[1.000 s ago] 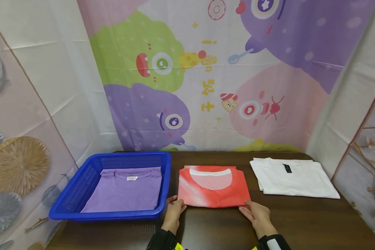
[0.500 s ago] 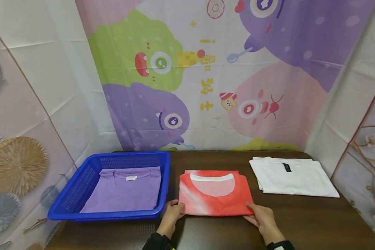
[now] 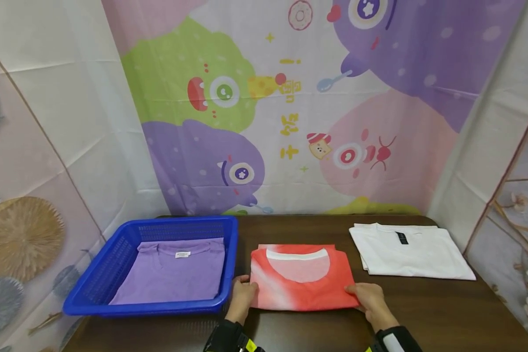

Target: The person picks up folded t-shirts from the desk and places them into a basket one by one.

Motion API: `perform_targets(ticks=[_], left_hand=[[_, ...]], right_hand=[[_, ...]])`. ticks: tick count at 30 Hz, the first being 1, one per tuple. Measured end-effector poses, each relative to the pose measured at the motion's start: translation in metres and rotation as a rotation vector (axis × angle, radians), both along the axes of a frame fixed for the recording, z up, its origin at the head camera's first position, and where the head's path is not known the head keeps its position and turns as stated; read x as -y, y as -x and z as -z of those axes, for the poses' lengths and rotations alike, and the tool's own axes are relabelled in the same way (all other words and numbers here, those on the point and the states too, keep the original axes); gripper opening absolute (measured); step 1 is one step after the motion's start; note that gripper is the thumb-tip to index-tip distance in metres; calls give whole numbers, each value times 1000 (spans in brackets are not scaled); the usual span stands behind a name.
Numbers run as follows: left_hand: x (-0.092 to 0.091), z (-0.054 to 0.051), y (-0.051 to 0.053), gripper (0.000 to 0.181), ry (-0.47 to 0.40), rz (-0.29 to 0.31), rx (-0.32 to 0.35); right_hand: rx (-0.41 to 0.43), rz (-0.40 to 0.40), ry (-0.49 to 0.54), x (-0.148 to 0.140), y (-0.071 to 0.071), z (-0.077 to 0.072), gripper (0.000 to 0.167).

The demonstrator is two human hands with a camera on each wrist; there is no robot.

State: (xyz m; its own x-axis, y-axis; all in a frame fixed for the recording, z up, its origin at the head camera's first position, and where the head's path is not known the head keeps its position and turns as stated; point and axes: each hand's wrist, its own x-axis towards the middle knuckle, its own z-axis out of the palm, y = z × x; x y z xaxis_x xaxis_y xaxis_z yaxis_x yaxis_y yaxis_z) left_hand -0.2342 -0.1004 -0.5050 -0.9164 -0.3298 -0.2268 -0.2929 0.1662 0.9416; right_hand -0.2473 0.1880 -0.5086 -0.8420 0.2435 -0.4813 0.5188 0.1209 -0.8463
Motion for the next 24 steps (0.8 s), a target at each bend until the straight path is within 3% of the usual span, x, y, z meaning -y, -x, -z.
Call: perform_targets(ticks=[5,10,13,18,24], left_hand=[[9,-2,-10,49,35,99,20],[20,-4,-26,48,102,225,18],[25,-5,-36,45,147,279,45],[34,-2,-55,39,128,350,53],[43,-5,-68,37,168,441,172]], right_hand=[[-2,-91,-40,-1,-10,-9,42],[-36,-133,-43,-3,-28,-11,26],[-10,-162,-69,-5,-39,-12,20],[35,-247,-114,-11,-60,-12,18],[83,-372,-223,-20,-74,-9,19]])
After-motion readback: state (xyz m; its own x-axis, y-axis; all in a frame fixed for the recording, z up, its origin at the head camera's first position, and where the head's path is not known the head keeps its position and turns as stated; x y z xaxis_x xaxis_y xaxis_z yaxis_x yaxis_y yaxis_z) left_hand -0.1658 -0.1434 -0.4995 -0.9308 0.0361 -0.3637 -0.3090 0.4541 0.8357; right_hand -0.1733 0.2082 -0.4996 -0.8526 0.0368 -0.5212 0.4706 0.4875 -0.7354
